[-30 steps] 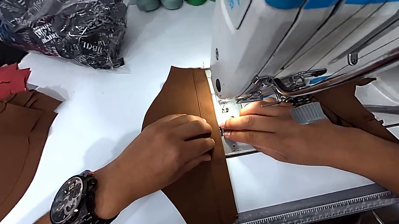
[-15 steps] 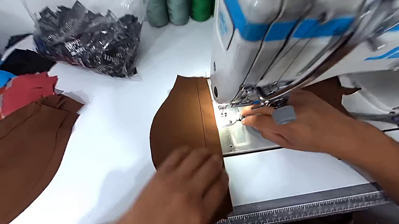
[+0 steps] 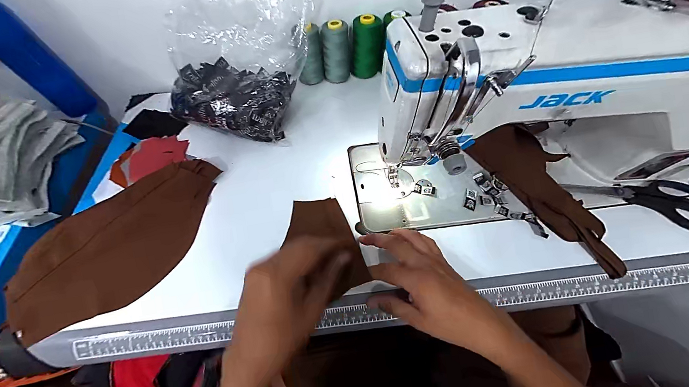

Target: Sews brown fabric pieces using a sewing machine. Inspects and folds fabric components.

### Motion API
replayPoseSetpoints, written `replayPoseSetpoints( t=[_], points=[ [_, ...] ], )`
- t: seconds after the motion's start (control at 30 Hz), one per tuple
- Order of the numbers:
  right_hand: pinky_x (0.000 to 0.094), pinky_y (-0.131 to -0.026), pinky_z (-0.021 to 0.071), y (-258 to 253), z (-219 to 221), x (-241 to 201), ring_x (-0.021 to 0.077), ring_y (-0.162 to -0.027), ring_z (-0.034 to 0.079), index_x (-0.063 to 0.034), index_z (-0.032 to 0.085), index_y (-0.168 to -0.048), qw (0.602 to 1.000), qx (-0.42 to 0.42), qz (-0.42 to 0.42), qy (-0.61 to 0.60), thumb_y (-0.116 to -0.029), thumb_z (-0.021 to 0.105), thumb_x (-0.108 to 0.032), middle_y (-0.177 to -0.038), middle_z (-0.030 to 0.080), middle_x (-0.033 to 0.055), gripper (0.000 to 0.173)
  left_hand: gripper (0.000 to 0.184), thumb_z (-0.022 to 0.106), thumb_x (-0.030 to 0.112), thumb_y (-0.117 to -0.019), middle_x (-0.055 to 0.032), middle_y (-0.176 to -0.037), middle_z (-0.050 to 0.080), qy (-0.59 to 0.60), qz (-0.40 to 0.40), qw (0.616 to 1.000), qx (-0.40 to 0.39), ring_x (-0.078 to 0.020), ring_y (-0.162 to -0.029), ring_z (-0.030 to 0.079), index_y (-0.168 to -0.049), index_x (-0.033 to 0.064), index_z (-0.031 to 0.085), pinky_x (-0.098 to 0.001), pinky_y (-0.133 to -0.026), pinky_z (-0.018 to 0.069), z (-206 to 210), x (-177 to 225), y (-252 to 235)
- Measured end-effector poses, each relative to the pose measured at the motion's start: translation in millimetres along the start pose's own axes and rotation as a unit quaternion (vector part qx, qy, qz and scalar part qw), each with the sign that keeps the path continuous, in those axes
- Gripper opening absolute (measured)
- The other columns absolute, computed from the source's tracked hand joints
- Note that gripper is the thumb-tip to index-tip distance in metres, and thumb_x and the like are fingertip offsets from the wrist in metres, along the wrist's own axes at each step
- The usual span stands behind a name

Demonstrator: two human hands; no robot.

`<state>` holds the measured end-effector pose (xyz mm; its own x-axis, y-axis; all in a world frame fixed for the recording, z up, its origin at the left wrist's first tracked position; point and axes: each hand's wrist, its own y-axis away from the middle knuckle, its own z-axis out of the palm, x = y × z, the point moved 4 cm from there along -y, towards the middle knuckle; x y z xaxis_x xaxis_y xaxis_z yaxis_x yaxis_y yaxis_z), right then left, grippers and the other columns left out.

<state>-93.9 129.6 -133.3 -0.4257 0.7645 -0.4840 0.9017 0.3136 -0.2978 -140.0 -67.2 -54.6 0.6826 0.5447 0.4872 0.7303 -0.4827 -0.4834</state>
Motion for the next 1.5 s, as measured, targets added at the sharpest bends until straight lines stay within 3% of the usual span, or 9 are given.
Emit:
replayPoseSetpoints(
  t=[0.2,0.37,0.53,0.8,0.93,1.03,1.1,1.23,1.5],
  points=[
    [0.0528,-0.112,0.0407,-5,10,-8,0.0195,-0.133,0.053,-0.0213,0.08,-0.093,0.983,0.107,0.145,-0.02,-0.0998,0.062,-0.041,-0.137,0.064,-0.008,0.028,0.014,0.072,0.015,-0.096,-0.013,-0.096,0.072,0.058,-0.096,0.98,-0.165,-0.0256,-0.086,0.07,-0.1,0.0019,0.074,-0.0497,-0.079,0.0575,39,-58,-58],
    [0.0504,-0.102,0.047,-4,14,-11,0.0204,-0.119,0.061,-0.0191,0.079,-0.087,0.961,0.194,0.194,0.02,-0.0985,0.063,-0.038,-0.123,0.07,-0.0049,0.027,0.018,0.069,0.018,-0.0985,-0.0134,-0.105,0.07,0.023,-0.138,0.983,-0.12,-0.0261,-0.095,0.068,-0.099,0.0005,0.074,-0.0482,-0.084,0.0559,51,-62,-54],
    [0.0426,-0.087,0.054,1,18,-12,0.0186,-0.101,0.067,-0.0183,0.079,-0.085,0.942,0.267,0.198,0.053,-0.0952,0.066,-0.034,-0.103,0.074,-0.0043,0.023,0.018,0.072,0.025,-0.0973,-0.0092,-0.096,0.07,-0.009,-0.166,0.979,-0.115,-0.0255,-0.087,0.068,-0.095,0.0069,0.075,-0.0508,-0.075,0.055,55,-63,-62],
    [0.0436,-0.078,0.049,-10,14,-11,0.0213,-0.086,0.065,-0.0151,0.068,-0.071,0.929,0.234,0.26,0.117,-0.0896,0.073,-0.036,-0.084,0.067,0.0002,0.028,0.028,0.069,0.035,-0.0982,-0.0109,-0.088,0.068,-0.089,-0.2,0.966,-0.139,-0.0306,-0.081,0.068,-0.095,0.0078,0.073,-0.0552,-0.068,0.0535,63,-60,-72],
    [0.0465,-0.078,0.051,-9,13,-13,0.0268,-0.094,0.066,-0.014,0.073,-0.09,0.939,0.242,0.218,0.11,-0.09,0.074,-0.029,-0.097,0.07,0.004,0.015,0.029,0.072,0.035,-0.0964,-0.0123,-0.089,0.067,-0.115,-0.189,0.967,-0.128,-0.0322,-0.081,0.067,-0.095,0.0064,0.07,-0.0549,-0.065,0.0534,68,-60,-72],
    [0.0447,-0.084,0.0526,-2,16,-20,0.0244,-0.105,0.065,-0.0186,0.077,-0.097,0.956,0.232,0.125,0.13,-0.0948,0.066,-0.015,-0.11,0.071,-0.0008,0.012,0.018,0.072,0.02,-0.0957,-0.0154,-0.109,0.066,-0.124,-0.063,0.986,-0.094,-0.0356,-0.1,0.065,-0.107,0.0059,0.072,-0.0564,-0.081,0.054,74,-58,-72],
    [0.0438,-0.087,0.0498,6,17,-23,0.0211,-0.106,0.064,-0.0199,0.078,-0.103,0.961,0.202,0.086,0.17,-0.0954,0.064,-0.013,-0.112,0.072,-0.005,0.018,0.01,0.067,0.009,-0.0963,-0.0145,-0.109,0.067,-0.143,0.045,0.985,-0.08,-0.0351,-0.105,0.063,-0.101,0.0059,0.075,-0.0536,-0.088,0.0512,81,-55,-71],
    [0.0431,-0.087,0.0477,24,16,-26,0.0206,-0.106,0.065,-0.0235,0.077,-0.117,0.963,0.15,0.06,0.214,-0.1034,0.053,-0.038,-0.126,0.071,-0.0066,0.031,0.017,0.058,-0.006,-0.0954,-0.0156,-0.101,0.071,-0.205,0.085,0.967,-0.121,-0.0326,-0.099,0.07,-0.099,-0.0007,0.074,-0.0458,-0.087,0.0569,91,-44,-66],
    [0.05,-0.097,0.043,29,26,-29,0.0187,-0.097,0.065,-0.0251,0.077,-0.12,0.959,0.186,0.116,0.18,-0.1048,0.05,-0.04,-0.126,0.071,-0.0071,0.035,0.032,0.055,0.024,-0.1056,-0.0142,-0.127,0.067,-0.224,0.033,0.965,-0.135,-0.0318,-0.121,0.063,-0.124,0.0031,0.071,-0.0459,-0.096,0.054,93,-38,-38]
  ],
)
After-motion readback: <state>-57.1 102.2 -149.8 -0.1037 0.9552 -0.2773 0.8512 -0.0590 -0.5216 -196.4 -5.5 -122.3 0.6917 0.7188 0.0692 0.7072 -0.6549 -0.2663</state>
